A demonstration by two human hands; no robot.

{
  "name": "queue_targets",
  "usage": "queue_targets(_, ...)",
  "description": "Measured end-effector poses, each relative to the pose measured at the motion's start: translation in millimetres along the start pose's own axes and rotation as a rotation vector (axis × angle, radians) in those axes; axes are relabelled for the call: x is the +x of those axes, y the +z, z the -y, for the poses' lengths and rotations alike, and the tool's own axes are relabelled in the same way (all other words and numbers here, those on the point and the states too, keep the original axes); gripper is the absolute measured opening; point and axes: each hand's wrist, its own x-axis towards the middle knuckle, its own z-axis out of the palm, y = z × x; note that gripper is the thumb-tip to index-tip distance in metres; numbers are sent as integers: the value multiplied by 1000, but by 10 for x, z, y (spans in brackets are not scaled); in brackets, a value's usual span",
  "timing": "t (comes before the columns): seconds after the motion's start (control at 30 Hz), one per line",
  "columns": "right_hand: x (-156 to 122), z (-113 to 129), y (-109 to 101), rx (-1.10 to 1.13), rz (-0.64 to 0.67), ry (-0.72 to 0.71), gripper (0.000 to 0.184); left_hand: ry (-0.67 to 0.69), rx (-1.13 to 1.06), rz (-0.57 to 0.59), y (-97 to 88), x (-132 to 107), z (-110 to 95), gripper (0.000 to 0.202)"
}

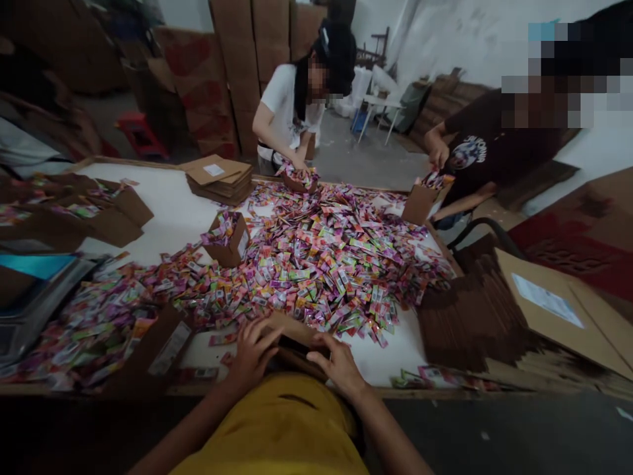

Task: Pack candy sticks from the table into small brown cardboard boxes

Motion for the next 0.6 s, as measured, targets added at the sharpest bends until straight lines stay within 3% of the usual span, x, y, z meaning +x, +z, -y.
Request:
queue_targets(0.1, 84, -14, -53, -20, 17, 46, 51, 127, 133, 133, -68, 201, -93, 45)
queue_targets(0.2, 260, -54, -103, -101, 74, 81, 38, 118, 210, 204, 0, 434, -114, 41)
queue_targets(0.27, 357, -87, -76, -204, 102, 102, 27, 114, 269, 310, 97, 535, -70, 38)
queue_targets(0.37, 398, -129, 49, -400, 121, 94, 34, 125, 325, 459, 240, 561, 26, 45)
queue_targets(0.43, 349, -127, 142, -526, 182, 7, 29, 152, 372, 515, 312, 523, 40, 51)
queue_targets(0.53, 228, -53, 230, -666, 259, -114, 24, 170, 496, 561, 392, 474, -57, 57)
queue_targets(0.6, 168, 21, 248, -720, 280, -101, 26, 202, 518, 555, 419, 480, -137, 59)
